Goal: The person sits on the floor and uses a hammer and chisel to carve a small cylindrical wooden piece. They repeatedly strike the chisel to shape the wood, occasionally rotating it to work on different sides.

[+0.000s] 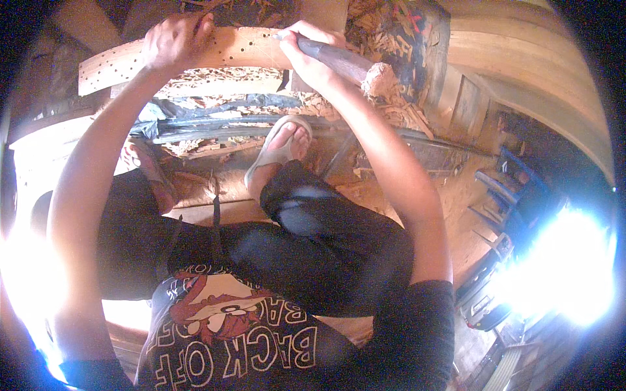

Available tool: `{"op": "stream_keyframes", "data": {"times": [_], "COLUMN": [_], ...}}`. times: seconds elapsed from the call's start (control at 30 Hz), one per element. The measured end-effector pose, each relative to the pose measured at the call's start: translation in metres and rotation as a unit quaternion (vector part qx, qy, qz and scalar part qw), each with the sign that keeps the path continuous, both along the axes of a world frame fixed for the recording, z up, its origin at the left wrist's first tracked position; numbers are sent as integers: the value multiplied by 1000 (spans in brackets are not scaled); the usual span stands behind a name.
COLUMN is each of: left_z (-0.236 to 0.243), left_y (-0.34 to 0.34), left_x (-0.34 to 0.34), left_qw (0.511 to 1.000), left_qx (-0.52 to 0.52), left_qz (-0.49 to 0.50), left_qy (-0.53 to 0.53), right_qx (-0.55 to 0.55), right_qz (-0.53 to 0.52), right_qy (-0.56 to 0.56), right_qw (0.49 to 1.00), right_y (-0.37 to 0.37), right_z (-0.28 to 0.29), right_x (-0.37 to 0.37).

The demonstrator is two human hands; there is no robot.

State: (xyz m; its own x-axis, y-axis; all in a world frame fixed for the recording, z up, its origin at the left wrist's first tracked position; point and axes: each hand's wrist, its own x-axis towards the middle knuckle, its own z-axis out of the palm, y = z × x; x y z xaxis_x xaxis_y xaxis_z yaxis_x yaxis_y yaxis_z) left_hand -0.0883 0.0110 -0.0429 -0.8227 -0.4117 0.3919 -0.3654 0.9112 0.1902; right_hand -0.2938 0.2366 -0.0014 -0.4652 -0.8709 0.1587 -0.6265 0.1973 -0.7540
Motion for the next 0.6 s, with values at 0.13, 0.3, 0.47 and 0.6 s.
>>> {"op": "stream_keyframes", "data": {"times": [0.13,0.3,0.47,0.6], "left_z": [-4,-7,-3,1], "left_y": [0,1,-2,-2], "left_x": [0,-2,2,-4], "left_qw": [999,998,999,985], "left_qx": [20,24,4,52], "left_qz": [17,40,11,73], "left_qy": [-39,-30,-41,-150], "right_qx": [-14,-11,25,-7], "right_qz": [21,13,11,27], "right_qy": [-21,17,-2,6], "right_qw": [999,1000,1000,1000], "right_y": [3,-3,-6,2], "right_z": [0,7,16,21], "right_x": [0,4,9,17]}}
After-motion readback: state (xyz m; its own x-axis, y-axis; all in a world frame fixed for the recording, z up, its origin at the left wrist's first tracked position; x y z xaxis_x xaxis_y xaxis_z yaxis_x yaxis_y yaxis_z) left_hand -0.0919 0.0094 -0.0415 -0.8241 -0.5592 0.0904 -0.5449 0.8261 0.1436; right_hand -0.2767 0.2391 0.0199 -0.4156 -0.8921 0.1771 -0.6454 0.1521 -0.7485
